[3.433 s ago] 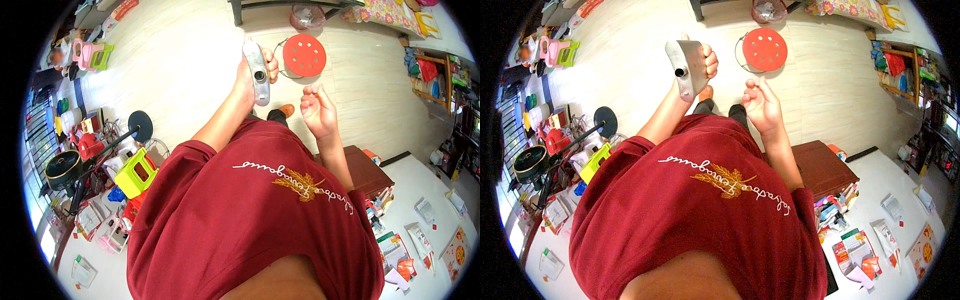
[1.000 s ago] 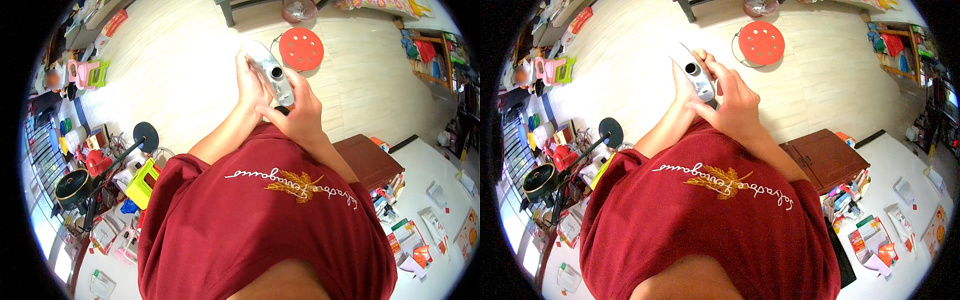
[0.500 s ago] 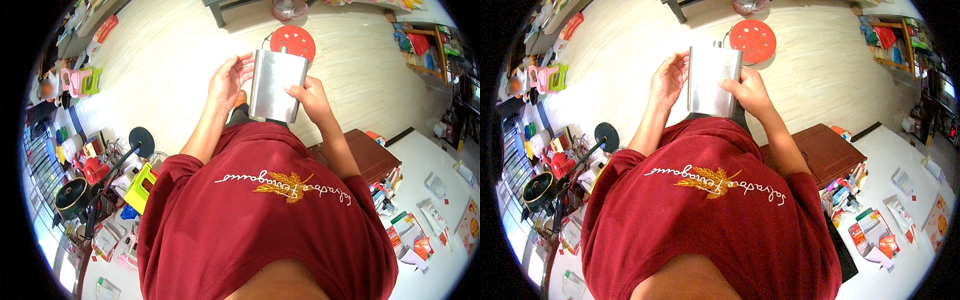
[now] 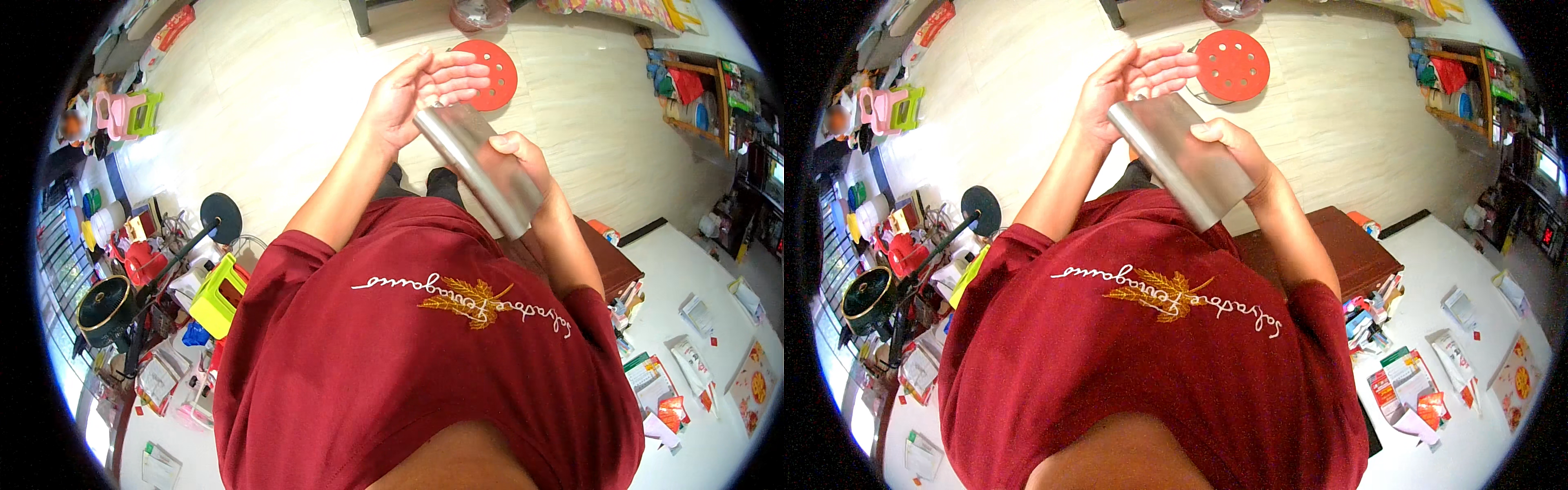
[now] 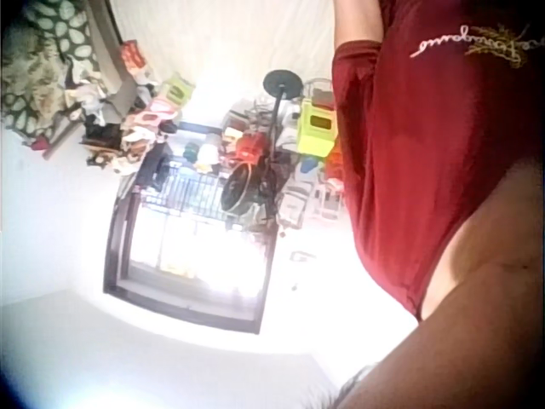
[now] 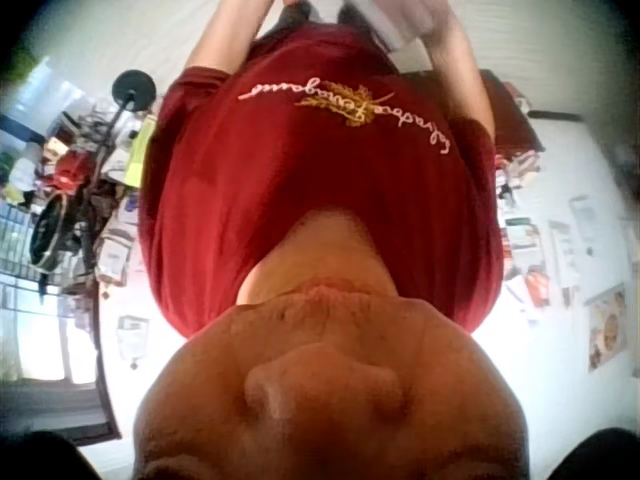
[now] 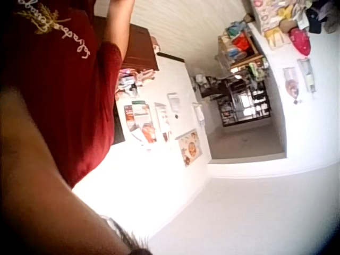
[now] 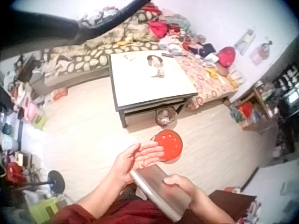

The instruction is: The person moves papers on a desk, opens a metal flask to pour a pill into their hand, and wipes a table surface by hand.

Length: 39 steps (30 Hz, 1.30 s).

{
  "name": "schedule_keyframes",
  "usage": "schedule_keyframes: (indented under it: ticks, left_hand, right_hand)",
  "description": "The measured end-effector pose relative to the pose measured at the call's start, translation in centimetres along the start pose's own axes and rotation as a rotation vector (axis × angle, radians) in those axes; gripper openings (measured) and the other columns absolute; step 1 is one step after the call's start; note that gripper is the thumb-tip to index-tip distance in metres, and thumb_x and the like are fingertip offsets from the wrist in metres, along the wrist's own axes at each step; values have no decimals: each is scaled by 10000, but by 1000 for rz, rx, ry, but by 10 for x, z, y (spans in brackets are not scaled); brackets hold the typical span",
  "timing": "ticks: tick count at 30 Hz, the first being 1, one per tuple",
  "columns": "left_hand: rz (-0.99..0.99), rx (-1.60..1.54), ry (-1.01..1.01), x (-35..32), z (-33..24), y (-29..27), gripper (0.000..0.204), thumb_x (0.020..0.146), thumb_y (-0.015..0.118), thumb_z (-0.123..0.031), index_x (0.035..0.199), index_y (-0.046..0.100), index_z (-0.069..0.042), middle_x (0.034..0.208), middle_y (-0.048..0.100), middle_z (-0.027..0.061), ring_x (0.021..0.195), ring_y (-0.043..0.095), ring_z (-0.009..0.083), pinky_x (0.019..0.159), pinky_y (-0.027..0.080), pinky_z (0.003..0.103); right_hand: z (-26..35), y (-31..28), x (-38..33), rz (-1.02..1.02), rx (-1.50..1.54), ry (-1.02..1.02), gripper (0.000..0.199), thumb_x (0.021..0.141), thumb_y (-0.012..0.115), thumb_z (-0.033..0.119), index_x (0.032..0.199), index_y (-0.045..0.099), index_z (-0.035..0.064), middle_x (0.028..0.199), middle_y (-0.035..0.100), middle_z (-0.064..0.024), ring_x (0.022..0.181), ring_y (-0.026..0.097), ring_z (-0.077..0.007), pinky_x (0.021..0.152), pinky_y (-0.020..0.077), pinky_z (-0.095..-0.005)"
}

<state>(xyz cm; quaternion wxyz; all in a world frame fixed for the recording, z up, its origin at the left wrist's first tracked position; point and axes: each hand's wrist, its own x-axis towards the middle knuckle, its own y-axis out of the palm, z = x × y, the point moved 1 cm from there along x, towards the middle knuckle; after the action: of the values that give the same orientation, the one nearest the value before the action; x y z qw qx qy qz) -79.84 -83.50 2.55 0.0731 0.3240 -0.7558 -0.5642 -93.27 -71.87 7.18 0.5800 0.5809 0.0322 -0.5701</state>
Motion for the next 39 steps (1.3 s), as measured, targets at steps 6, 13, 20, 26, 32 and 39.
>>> schedule_keyframes:
  ticks: [6, 13, 20, 26, 32, 39]
  left_hand:
    - [-43, -269, 52, 9, 23, -7, 505, 954, 325, -313, 1213, 413, 111, 1235, 458, 290, 1167, 461, 373, 1015, 375, 400]
    - [-83, -390, 37, 10, 46, -16, 492, 950, 304, -309, 1215, 424, 87, 1246, 467, 255, 1179, 450, 365, 1014, 359, 413]
    - [-23, -487, 22, 21, 55, -31, 484, 945, 271, -268, 1226, 418, 97, 1242, 471, 261, 1186, 442, 366, 1027, 331, 429]
    - [24, -525, 76, 19, 50, -38, 481, 947, 270, -256, 1234, 400, 108, 1270, 437, 275, 1208, 409, 387, 1045, 304, 445]
    - [100, -609, 70, 20, 45, -27, 496, 953, 282, -269, 1260, 360, 113, 1306, 392, 282, 1235, 374, 393, 1055, 293, 448]
    - [131, -595, 69, 20, 42, -22, 514, 958, 268, -275, 1273, 333, 126, 1330, 350, 297, 1267, 323, 404, 1070, 268, 456]
  right_hand:
    - [-32, -21, 16, 518, 626, 235, 302, 873, 438, 351, 878, 475, 52, 606, 333, 14, 468, 309, -83, 389, 292, -210]
    - [-45, 11, 2, 471, 953, 190, 190, 913, 416, 230, 800, 433, 79, 612, 329, 27, 496, 317, -81, 442, 336, -209]
    - [-40, 8, 3, 368, 955, 192, 176, 909, 415, 206, 783, 427, 84, 593, 340, 7, 486, 356, -102, 427, 338, -231]
    - [-30, 19, 1, 520, 852, 192, 209, 907, 417, 217, 748, 400, 84, 590, 372, 3, 481, 363, -98, 388, 362, -215]
    - [-27, 17, 2, 514, 863, 204, 209, 912, 400, 215, 749, 391, 84, 592, 367, 5, 480, 358, -102, 399, 371, -230]
    - [-32, 14, 3, 457, 855, 179, 211, 920, 382, 205, 748, 392, 83, 586, 355, 2, 480, 351, -105, 400, 366, -239]
